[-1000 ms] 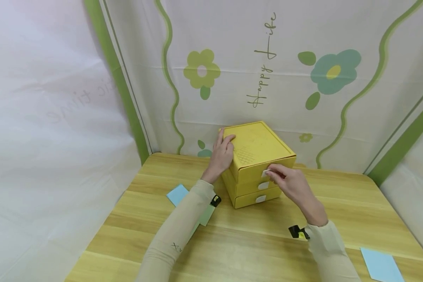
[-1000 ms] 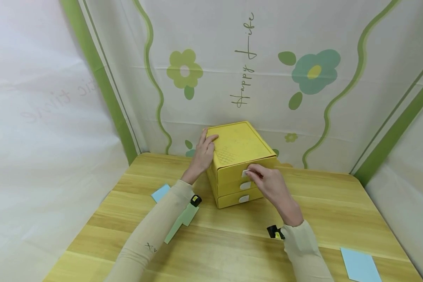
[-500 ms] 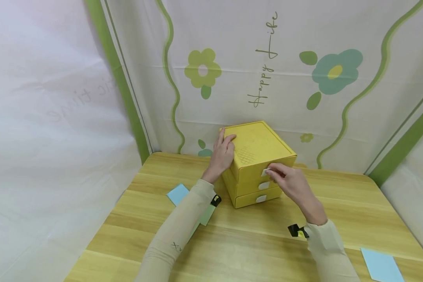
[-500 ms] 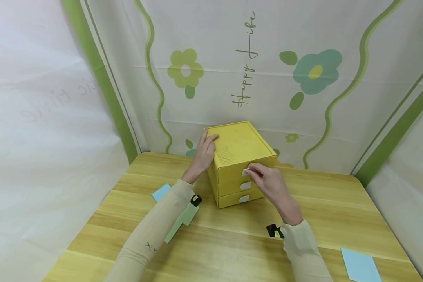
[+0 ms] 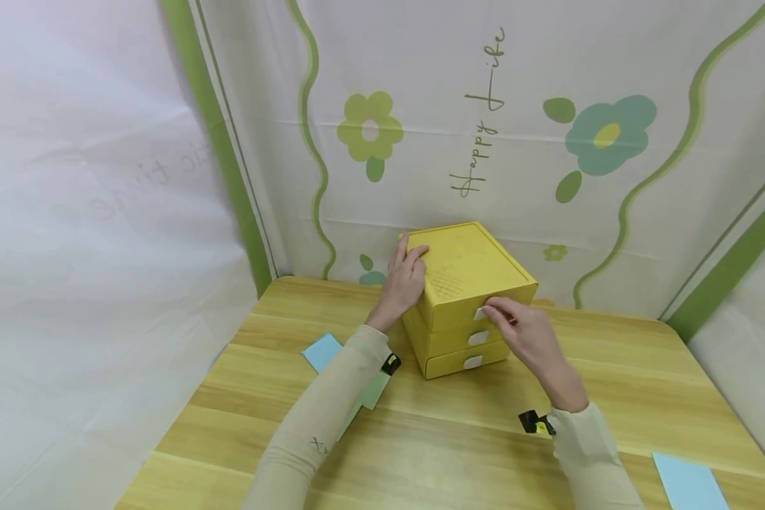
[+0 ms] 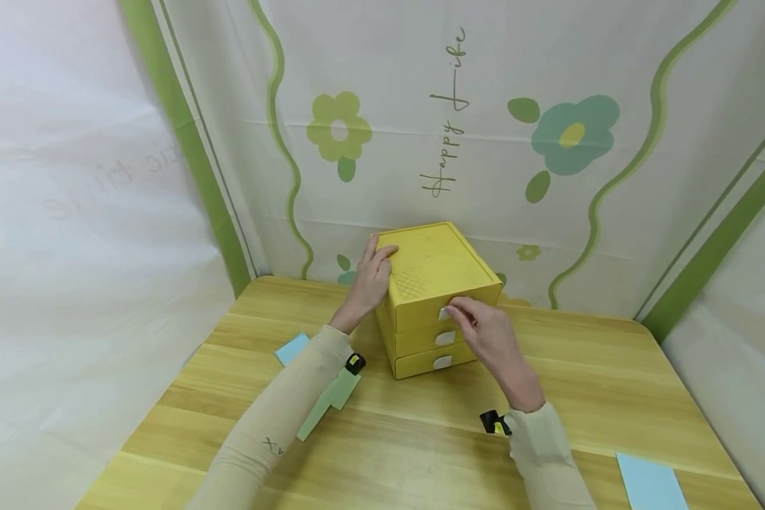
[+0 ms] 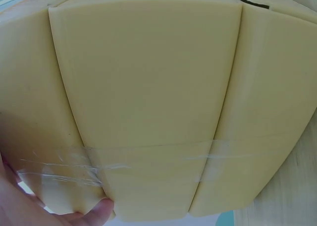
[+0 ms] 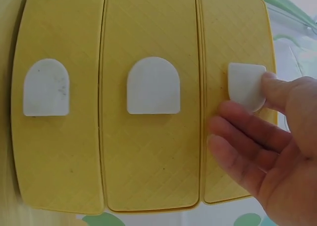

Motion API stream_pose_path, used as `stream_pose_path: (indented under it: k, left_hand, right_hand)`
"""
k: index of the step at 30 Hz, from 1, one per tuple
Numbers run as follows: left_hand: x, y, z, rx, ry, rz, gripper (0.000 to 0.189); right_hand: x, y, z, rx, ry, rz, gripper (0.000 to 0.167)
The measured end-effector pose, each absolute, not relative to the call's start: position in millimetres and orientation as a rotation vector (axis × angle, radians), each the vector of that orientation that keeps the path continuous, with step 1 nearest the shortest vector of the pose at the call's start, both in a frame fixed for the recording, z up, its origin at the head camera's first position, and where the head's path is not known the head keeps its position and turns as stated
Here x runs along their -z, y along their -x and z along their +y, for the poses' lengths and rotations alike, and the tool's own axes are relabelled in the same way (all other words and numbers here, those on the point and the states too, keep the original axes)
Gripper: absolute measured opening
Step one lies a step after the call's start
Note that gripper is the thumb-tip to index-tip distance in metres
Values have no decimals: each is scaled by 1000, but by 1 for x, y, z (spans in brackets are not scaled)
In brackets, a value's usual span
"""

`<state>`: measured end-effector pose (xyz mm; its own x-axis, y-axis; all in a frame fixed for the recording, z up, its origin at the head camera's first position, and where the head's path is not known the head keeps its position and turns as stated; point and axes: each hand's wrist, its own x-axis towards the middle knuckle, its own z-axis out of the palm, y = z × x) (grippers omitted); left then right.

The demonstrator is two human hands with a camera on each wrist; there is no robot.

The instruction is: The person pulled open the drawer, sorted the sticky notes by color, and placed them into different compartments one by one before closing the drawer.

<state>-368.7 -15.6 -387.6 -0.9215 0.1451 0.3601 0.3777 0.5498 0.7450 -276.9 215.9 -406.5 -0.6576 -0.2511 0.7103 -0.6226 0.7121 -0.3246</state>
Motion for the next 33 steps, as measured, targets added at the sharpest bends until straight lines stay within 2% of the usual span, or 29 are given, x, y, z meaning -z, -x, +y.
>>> stream_pose_path:
  k: [8,14,26,33]
  left_hand:
    - [385,370,-13,1299,433,-2525,52]
    - [385,369,-14,1298,436,-2529,52]
    - [388,367,-15,1311,443,-2525,51]
    - [388,368,-15,1305,441,-2518,52]
  right_hand:
    - [401,281,219,-675,-712,-2210,12]
    - [402,278,221,-821,-602,-2264,21]
    - [398,273,226,-757,-632,-2338,9]
    - [396,270,227,-757,-655,-2319,9]
